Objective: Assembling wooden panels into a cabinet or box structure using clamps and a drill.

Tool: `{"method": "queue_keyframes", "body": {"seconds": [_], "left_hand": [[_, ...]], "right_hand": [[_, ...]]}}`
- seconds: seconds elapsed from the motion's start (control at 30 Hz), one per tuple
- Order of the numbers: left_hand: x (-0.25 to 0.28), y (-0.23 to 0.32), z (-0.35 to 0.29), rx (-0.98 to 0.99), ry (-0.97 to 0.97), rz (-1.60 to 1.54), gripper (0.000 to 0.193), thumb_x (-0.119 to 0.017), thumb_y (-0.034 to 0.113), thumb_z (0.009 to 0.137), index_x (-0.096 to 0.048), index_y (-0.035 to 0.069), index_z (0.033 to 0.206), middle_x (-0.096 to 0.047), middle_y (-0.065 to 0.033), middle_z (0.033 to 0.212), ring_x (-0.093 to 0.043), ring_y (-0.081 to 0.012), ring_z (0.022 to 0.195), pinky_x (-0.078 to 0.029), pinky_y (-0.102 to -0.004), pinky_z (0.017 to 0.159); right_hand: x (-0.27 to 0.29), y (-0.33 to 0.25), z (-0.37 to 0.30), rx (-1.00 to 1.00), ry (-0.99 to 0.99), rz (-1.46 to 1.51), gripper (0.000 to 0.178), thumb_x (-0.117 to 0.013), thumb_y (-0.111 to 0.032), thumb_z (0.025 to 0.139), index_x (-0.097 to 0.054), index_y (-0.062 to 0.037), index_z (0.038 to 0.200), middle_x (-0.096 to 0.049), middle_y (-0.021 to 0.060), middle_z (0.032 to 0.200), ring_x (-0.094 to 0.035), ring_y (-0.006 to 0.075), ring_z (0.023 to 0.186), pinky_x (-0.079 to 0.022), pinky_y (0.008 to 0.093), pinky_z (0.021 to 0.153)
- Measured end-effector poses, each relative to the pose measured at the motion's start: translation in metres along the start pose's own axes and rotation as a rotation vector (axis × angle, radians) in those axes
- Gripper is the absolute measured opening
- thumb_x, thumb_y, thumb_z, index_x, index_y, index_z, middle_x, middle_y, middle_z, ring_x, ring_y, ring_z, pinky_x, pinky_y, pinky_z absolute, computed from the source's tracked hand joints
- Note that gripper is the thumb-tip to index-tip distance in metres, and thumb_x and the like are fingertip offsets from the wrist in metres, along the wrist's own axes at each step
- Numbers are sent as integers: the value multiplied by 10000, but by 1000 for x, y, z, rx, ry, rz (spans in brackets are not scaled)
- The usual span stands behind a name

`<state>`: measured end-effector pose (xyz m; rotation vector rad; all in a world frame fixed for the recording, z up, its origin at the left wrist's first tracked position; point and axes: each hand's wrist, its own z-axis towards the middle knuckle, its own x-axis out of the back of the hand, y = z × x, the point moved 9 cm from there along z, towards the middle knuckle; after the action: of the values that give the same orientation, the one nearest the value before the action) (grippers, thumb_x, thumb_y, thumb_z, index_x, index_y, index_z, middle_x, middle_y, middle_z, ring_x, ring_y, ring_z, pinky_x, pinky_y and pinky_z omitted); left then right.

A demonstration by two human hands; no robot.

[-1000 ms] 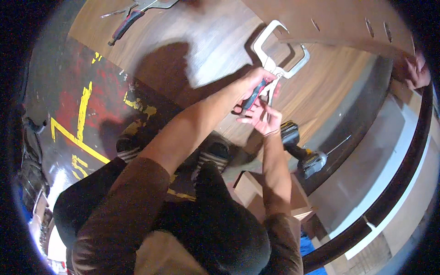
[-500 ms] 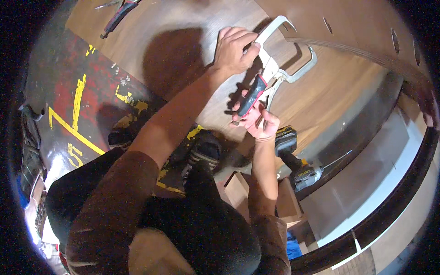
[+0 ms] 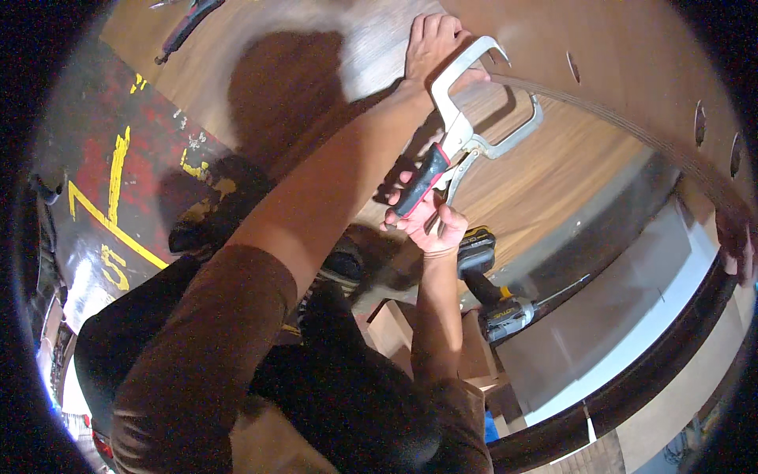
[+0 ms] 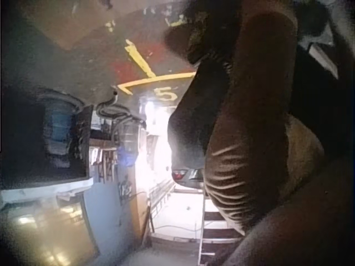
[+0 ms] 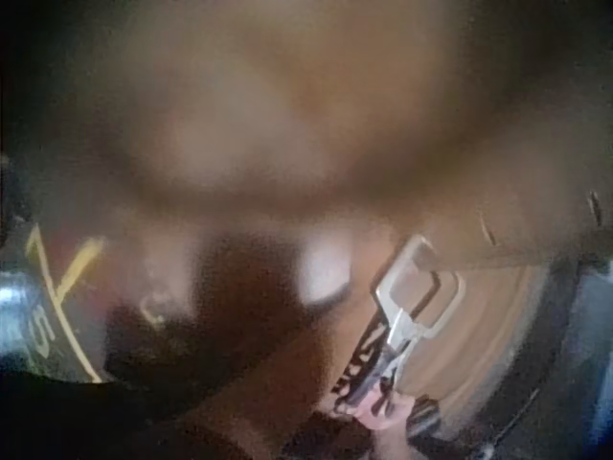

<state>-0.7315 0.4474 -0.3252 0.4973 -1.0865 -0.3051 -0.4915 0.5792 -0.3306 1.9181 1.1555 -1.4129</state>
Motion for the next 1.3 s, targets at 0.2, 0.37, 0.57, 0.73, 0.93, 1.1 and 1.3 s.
{"method": "queue_keyframes", "body": {"seconds": [0.2,0.37,0.57,0.73,0.93,1.1,1.3], "left_hand": [[-1,10,1,7,-119,-46,459,-828,524,718,-775,199,1038,-571,-44,1094,-477,-272,1144,-305,-494,1061],[-9,14,-3,-22,-180,-149,394,-765,465,832,-742,222,1142,-647,0,1151,-526,-207,1172,-285,-529,1071],[-18,20,-7,-82,-194,-134,370,-745,435,863,-723,213,1158,-687,15,1144,-558,-196,1140,-280,-546,1072],[-19,18,-7,-103,-190,-152,364,-734,445,871,-723,209,1149,-698,17,1143,-565,-194,1157,-280,-548,1078],[-17,22,-5,-72,-181,-167,362,-736,452,868,-726,218,1144,-707,17,1151,-572,-194,1172,-279,-552,1086],[-18,19,-5,-55,-158,-197,359,-746,455,858,-732,219,1128,-721,14,1106,-587,-190,1151,-287,-542,1073],[-16,21,-5,-51,-122,-198,340,-750,452,853,-738,212,1093,-723,19,1069,-596,-183,1115,-301,-518,1032]], "right_hand": [[1,-3,-1,-1,25,-19,889,-760,-407,862,-341,-7,1536,-573,259,1322,-652,434,1124,-495,644,990],[3,-3,-1,-13,43,-12,883,-763,-394,859,-341,-8,1531,-568,260,1323,-651,445,1127,-494,646,991],[12,-1,-6,-40,40,1,893,-780,-386,842,-344,-22,1531,-563,261,1332,-647,462,1128,-495,652,982],[11,-3,-3,-39,32,46,947,-816,-346,806,-346,2,1551,-500,239,1474,-564,468,1242,-492,665,959],[33,-5,-15,7,185,73,956,-832,-259,761,-346,-133,1574,-466,220,1503,-554,497,1237,-496,715,950],[22,-12,-6,52,184,37,971,-831,-239,739,-340,-123,1569,-491,224,1469,-555,506,1234,-499,720,949],[22,-15,-7,79,216,-3,977,-837,-251,723,-350,-106,1558,-511,228,1453,-554,506,1238,-507,715,908]]}}
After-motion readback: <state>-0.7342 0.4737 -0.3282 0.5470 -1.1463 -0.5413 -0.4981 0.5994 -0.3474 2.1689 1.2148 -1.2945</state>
